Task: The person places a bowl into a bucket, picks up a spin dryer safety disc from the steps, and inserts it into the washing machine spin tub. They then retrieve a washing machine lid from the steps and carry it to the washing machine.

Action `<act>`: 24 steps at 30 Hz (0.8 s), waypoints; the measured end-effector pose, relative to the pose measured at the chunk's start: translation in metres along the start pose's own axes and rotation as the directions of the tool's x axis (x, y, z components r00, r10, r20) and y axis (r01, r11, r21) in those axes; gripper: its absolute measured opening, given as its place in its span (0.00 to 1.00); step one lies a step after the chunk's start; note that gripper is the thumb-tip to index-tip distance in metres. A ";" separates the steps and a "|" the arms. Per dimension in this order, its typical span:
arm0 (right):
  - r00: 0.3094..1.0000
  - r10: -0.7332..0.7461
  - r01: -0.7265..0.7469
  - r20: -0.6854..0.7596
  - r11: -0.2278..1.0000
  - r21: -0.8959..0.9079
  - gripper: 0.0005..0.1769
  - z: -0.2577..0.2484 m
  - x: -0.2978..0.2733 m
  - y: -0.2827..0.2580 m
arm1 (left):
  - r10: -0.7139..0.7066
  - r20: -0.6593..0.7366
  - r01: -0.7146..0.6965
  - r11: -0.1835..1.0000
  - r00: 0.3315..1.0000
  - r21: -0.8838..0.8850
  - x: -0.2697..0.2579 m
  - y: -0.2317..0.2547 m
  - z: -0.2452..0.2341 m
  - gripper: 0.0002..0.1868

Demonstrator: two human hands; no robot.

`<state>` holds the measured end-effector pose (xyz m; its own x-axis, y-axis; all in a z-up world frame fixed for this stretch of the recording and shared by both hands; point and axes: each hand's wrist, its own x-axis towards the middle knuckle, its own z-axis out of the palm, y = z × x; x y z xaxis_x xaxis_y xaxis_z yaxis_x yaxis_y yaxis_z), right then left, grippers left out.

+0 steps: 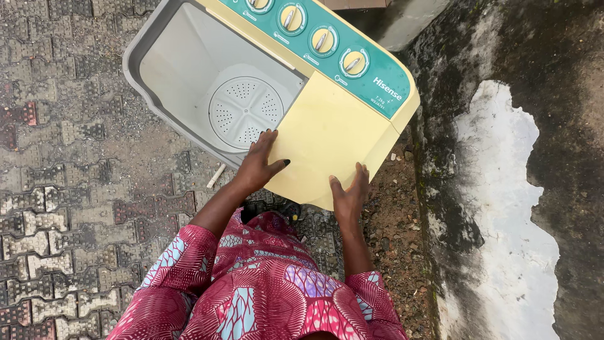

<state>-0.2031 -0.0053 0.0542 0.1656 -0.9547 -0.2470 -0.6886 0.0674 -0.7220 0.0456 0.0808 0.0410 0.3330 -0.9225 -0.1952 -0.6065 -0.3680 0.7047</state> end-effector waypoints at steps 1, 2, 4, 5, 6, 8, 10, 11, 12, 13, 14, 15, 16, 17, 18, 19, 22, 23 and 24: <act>0.993 -0.117 0.119 -0.021 0.985 0.123 0.46 0.007 -0.002 -0.007 | 0.026 -0.041 -0.031 0.994 0.999 -0.108 -0.005 0.002 -0.002 0.46; 0.972 -0.227 0.233 -0.054 0.941 0.244 0.41 0.015 -0.005 -0.015 | 0.049 -0.086 -0.066 0.975 0.995 -0.213 -0.011 0.005 -0.006 0.43; 0.969 -0.249 0.239 -0.003 0.927 0.288 0.38 0.029 -0.012 -0.034 | -0.013 -0.084 -0.015 0.947 0.996 -0.320 -0.022 0.009 -0.020 0.40; 0.965 -0.258 0.233 0.034 0.914 0.333 0.35 0.036 -0.016 -0.044 | -0.059 -0.065 0.027 0.907 0.996 -0.420 -0.028 0.008 -0.029 0.38; 0.962 -0.270 0.240 0.048 0.912 0.332 0.35 0.045 -0.020 -0.055 | -0.071 -0.078 0.032 0.905 0.994 -0.424 -0.034 0.004 -0.038 0.38; 0.919 -0.386 0.324 0.083 0.856 0.404 0.33 0.062 -0.029 -0.076 | 0.007 -0.216 -0.098 0.906 0.976 -0.412 -0.050 -0.006 -0.054 0.33; 0.904 -0.406 0.310 0.134 0.839 0.448 0.32 0.083 -0.040 -0.099 | 0.008 -0.256 -0.124 0.890 0.967 -0.439 -0.066 -0.022 -0.071 0.32; 0.894 -0.415 0.290 0.166 0.821 0.492 0.31 0.096 -0.045 -0.113 | 0.028 -0.284 -0.161 0.874 0.958 -0.459 -0.073 -0.031 -0.083 0.31; 0.888 -0.425 0.294 0.174 0.817 0.496 0.31 0.110 -0.050 -0.127 | 0.021 -0.295 -0.160 0.876 0.955 -0.456 -0.078 -0.039 -0.095 0.31; 0.873 -0.447 0.285 0.194 0.791 0.541 0.30 0.124 -0.056 -0.140 | -0.061 -0.257 -0.079 0.860 0.965 -0.503 -0.085 -0.047 -0.106 0.30; 0.857 -0.469 0.273 0.212 0.764 0.584 0.29 0.138 -0.063 -0.152 | -0.141 -0.213 0.001 0.837 0.967 -0.548 -0.091 -0.057 -0.117 0.30; 0.845 -0.487 0.280 0.221 0.756 0.592 0.29 0.154 -0.068 -0.168 | -0.150 -0.235 -0.002 0.840 0.960 -0.543 -0.095 -0.069 -0.133 0.30; 0.832 -0.505 0.299 0.231 0.759 0.579 0.28 0.170 -0.074 -0.182 | -0.110 -0.273 -0.054 0.846 0.956 -0.531 -0.100 -0.084 -0.147 0.30; 0.827 -0.506 0.305 0.245 0.770 0.560 0.27 0.184 -0.087 -0.191 | -0.076 -0.291 -0.092 0.848 0.954 -0.521 -0.111 -0.098 -0.158 0.30; 0.823 -0.507 0.297 0.258 0.770 0.564 0.27 0.200 -0.097 -0.201 | -0.089 -0.294 -0.081 0.850 0.952 -0.521 -0.120 -0.114 -0.167 0.30; 0.800 -0.533 0.270 0.274 0.729 0.629 0.27 0.218 -0.103 -0.213 | -0.072 -0.314 -0.112 0.840 0.947 -0.531 -0.125 -0.131 -0.179 0.30; 0.761 -0.577 0.258 0.296 0.689 0.677 0.25 0.269 -0.121 -0.250 | -0.024 -0.367 -0.163 0.869 0.930 -0.468 -0.141 -0.183 -0.218 0.29; 0.755 -0.577 0.273 0.312 0.709 0.650 0.24 0.283 -0.131 -0.258 | 0.002 -0.383 -0.173 0.895 0.924 -0.412 -0.151 -0.196 -0.227 0.29; 0.748 -0.580 0.269 0.322 0.709 0.652 0.24 0.299 -0.142 -0.266 | -0.009 -0.388 -0.165 0.897 0.922 -0.411 -0.161 -0.210 -0.237 0.29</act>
<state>0.1675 0.1985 0.0881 0.7505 -0.6604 0.0262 0.0172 -0.0201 -0.9997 0.2900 0.3340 0.0861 0.5924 -0.8018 0.0789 -0.3019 -0.1302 0.9444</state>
